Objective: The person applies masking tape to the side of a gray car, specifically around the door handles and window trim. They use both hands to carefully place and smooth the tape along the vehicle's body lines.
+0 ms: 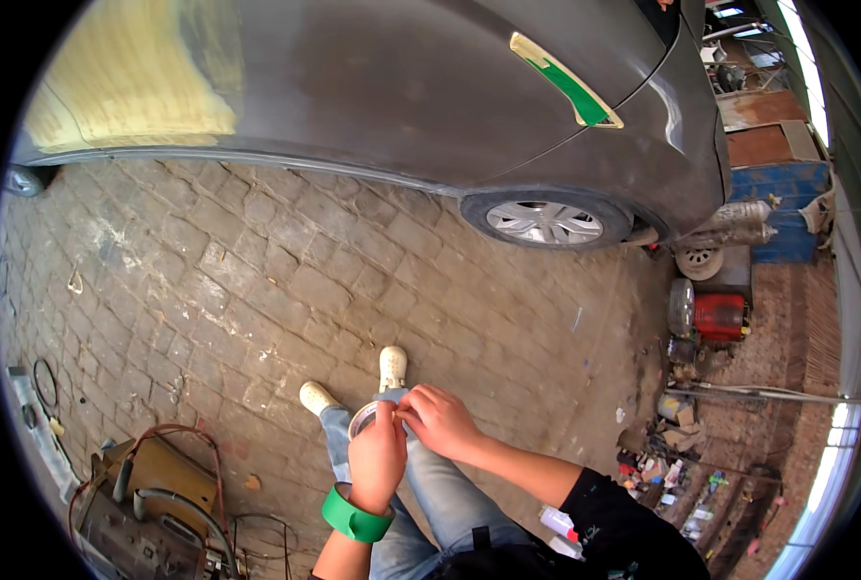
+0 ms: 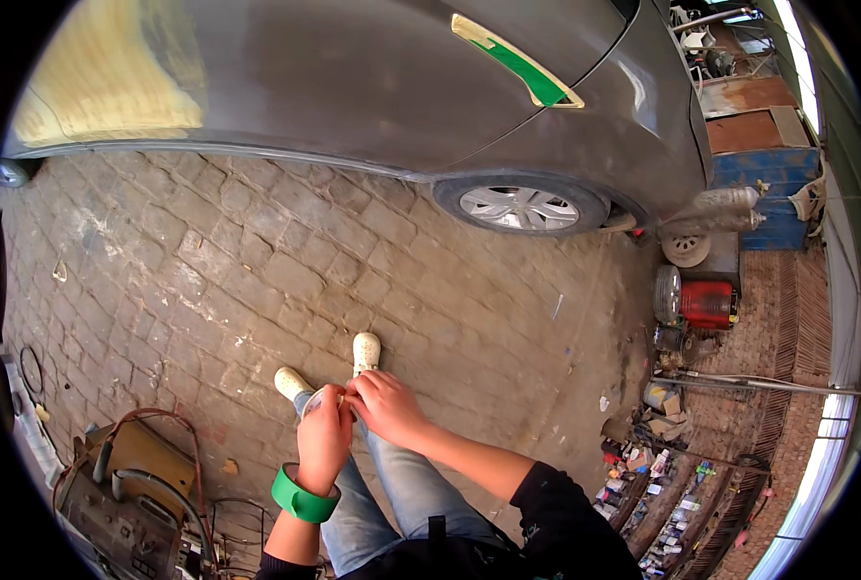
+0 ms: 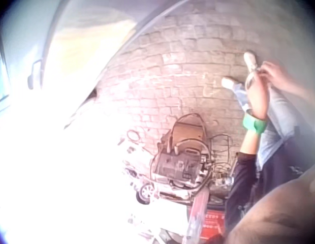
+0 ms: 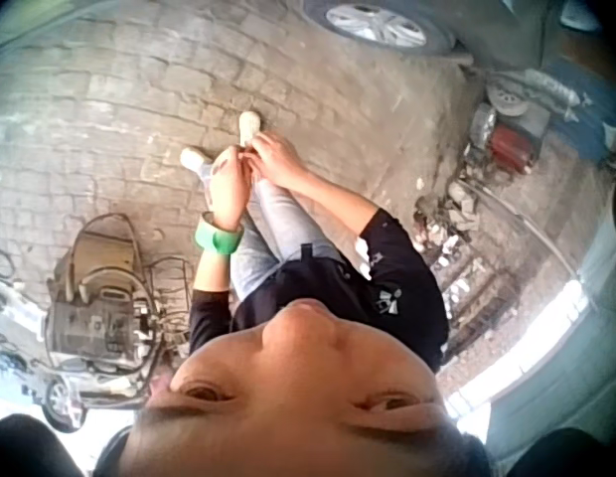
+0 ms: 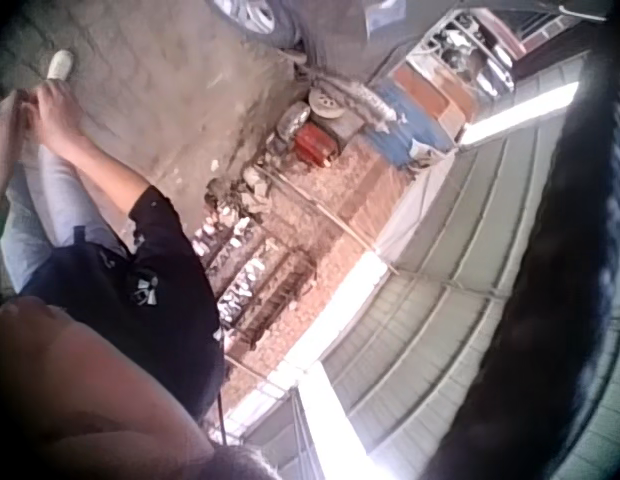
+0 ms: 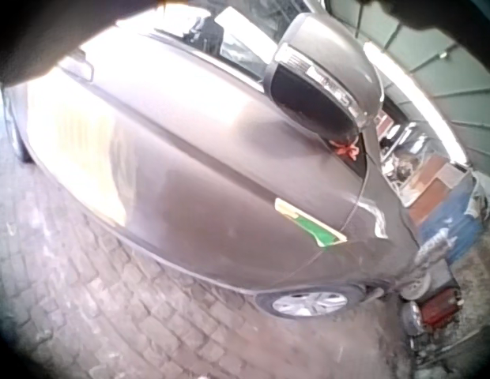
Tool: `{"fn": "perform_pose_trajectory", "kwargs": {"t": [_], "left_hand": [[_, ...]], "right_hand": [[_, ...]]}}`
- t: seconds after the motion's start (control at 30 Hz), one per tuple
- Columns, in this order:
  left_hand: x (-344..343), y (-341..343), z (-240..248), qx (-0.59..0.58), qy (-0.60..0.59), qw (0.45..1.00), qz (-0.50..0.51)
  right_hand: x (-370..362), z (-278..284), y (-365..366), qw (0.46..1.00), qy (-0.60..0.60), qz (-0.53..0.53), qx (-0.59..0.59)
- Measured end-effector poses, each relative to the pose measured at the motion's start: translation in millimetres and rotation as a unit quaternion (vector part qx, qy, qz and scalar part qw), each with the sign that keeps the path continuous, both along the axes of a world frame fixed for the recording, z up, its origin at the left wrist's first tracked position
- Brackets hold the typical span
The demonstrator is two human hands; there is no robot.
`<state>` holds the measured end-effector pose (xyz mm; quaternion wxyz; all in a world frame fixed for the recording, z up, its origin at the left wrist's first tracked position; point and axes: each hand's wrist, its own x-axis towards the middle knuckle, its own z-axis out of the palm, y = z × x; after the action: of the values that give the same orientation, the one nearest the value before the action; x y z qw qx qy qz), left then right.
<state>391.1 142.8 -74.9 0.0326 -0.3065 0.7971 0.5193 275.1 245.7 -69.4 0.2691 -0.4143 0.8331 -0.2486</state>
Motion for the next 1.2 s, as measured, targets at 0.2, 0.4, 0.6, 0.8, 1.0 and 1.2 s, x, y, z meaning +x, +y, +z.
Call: {"fn": "perform_pose_trajectory", "kwargs": {"t": [0.2, 0.4, 0.6, 0.8, 1.0, 1.2], "left_hand": [[-31.4, 12.7, 1.0, -0.065, -0.003, 0.998, 0.025], [-75.4, 26.1, 6.3, -0.111, 0.045, 0.988, 0.100], [-122.3, 33.4, 3.7, 0.210, 0.080, 0.951, 0.214], [-166.4, 38.0, 17.4, 0.459, 0.106, 0.833, 0.290], [-173.5, 32.8, 3.9, 0.410, 0.154, 0.802, 0.406], [-163.0, 36.5, 2.6, 0.392, 0.140, 0.823, 0.388]], "right_hand": [[-31.2, -1.9, 7.6, 0.999, -0.029, -0.010, -0.008], [-75.0, 5.3, 10.9, 0.999, 0.020, 0.027, -0.036], [-121.1, 11.5, 21.6, 0.983, 0.139, 0.086, -0.078], [-164.9, 27.4, 35.7, 0.974, 0.161, 0.084, -0.136], [-262.9, 37.2, 24.1, 0.863, -0.204, -0.324, -0.330], [-386.8, 56.4, 18.0, 0.756, -0.300, -0.426, -0.396]]}}
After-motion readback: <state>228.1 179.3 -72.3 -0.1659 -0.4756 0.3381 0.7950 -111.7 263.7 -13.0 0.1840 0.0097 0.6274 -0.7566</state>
